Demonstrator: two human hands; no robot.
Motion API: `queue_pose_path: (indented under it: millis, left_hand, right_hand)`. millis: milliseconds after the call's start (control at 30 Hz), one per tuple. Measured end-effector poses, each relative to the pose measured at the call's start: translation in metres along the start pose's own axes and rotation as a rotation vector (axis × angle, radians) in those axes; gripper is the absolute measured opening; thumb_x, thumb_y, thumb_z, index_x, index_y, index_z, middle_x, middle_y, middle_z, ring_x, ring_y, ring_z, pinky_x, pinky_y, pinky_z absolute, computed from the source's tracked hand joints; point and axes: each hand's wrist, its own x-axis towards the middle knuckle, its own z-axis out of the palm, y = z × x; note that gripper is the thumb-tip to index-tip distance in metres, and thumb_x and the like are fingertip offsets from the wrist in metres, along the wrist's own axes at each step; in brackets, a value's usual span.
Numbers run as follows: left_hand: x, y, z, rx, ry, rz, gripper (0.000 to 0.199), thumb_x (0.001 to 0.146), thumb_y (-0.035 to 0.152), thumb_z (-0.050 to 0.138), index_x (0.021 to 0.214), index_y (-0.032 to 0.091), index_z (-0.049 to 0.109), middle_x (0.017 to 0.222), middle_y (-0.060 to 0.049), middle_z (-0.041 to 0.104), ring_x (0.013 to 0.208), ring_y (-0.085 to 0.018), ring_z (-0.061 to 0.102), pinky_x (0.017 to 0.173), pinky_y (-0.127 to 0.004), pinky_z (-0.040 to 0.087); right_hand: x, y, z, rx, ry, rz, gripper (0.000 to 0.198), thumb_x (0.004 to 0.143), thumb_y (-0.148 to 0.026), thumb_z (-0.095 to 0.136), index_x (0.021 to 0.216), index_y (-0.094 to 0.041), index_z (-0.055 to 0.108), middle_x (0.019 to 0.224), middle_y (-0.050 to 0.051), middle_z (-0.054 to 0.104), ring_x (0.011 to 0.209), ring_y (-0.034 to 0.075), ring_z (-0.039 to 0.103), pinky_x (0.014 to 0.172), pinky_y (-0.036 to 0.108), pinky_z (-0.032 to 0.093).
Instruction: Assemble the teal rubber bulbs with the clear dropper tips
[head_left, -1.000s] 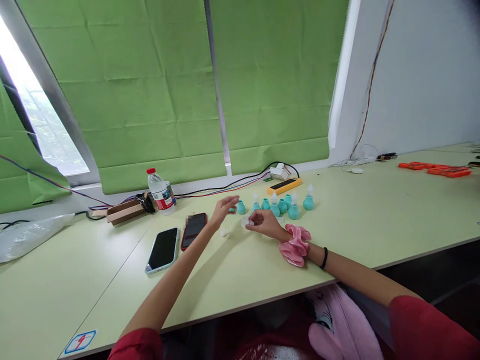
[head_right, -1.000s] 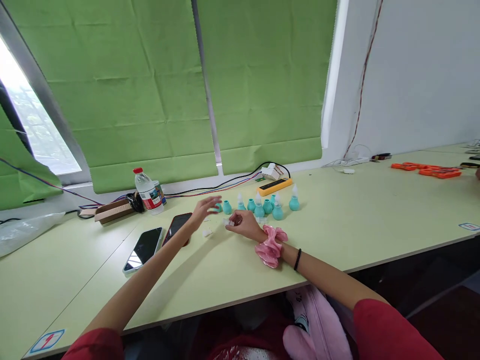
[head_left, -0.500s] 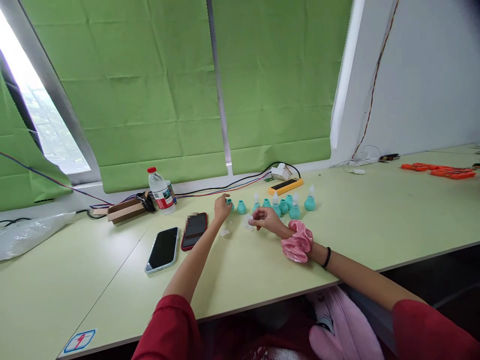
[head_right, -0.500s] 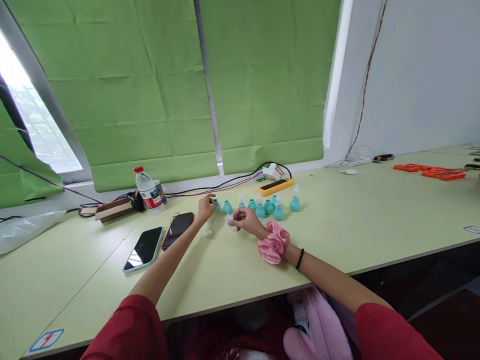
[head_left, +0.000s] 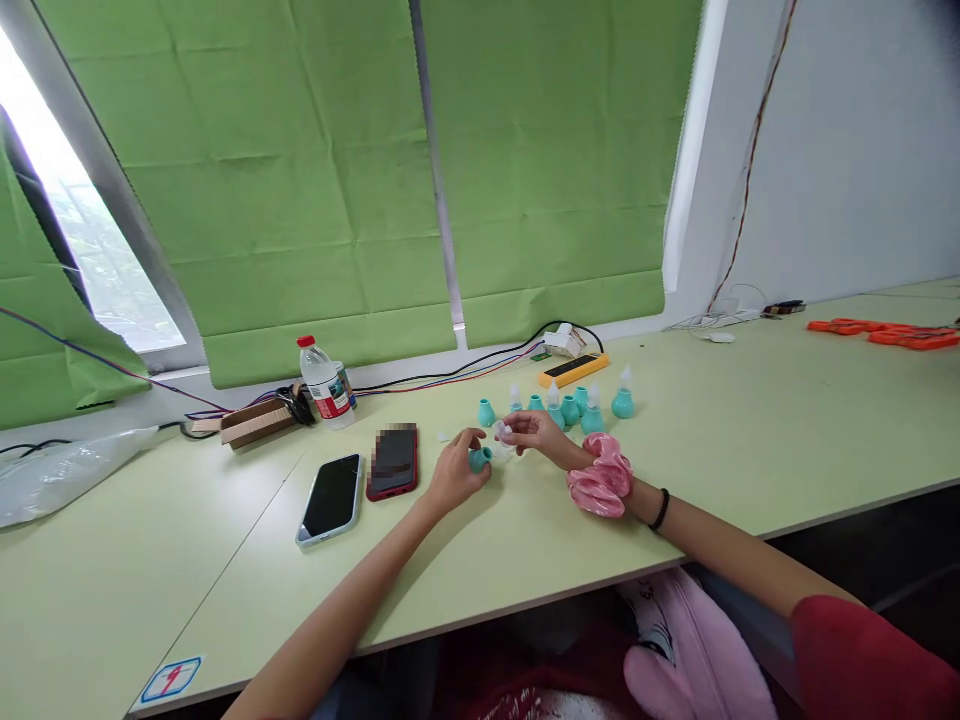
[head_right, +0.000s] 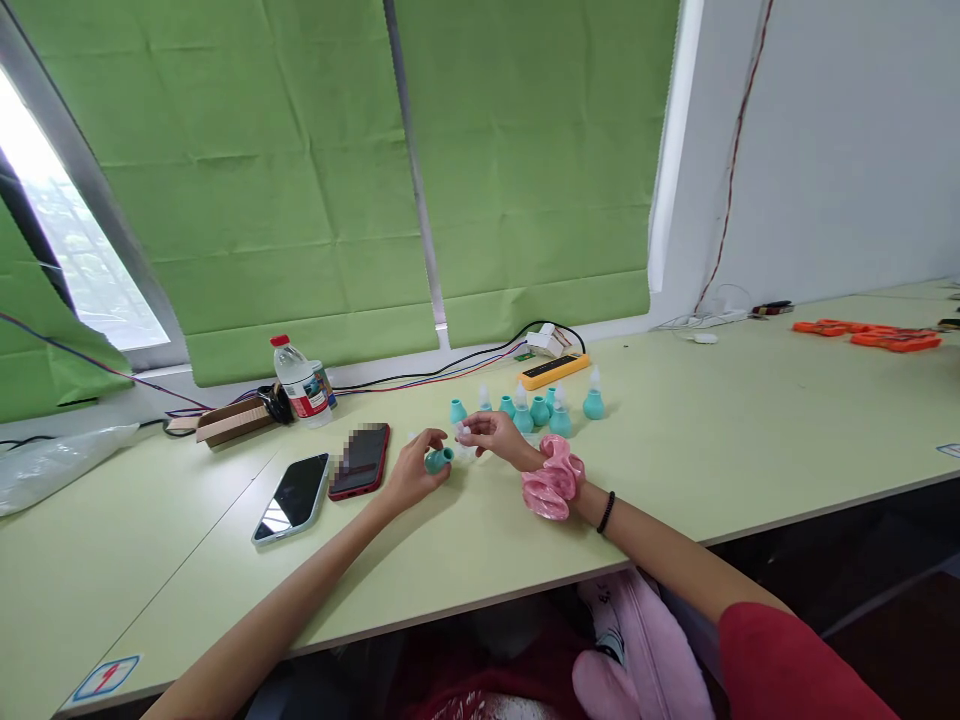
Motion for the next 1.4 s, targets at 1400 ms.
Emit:
queue_pose_path:
  millis: [1400]
  left_hand:
    - [0.003, -0.001, 0.002, -0.858, -0.012, -0.617, 0.047, 0.071, 0.054, 0.039, 0.062, 0.010, 0.052, 0.044, -0.002, 0.050, 0.036, -0.011, 0.047, 0.034, -0.022, 0.037]
  right_hand:
    - [-0.006, 0.013, 0.010, 0.052, -0.084, -0.066, 0.044, 0.047, -0.034, 0.073, 0.063, -0.017, 0.036, 0.067, 0.002, 0.061, 0.066, 0.018, 0.061, 0.059, 0.033, 0.052]
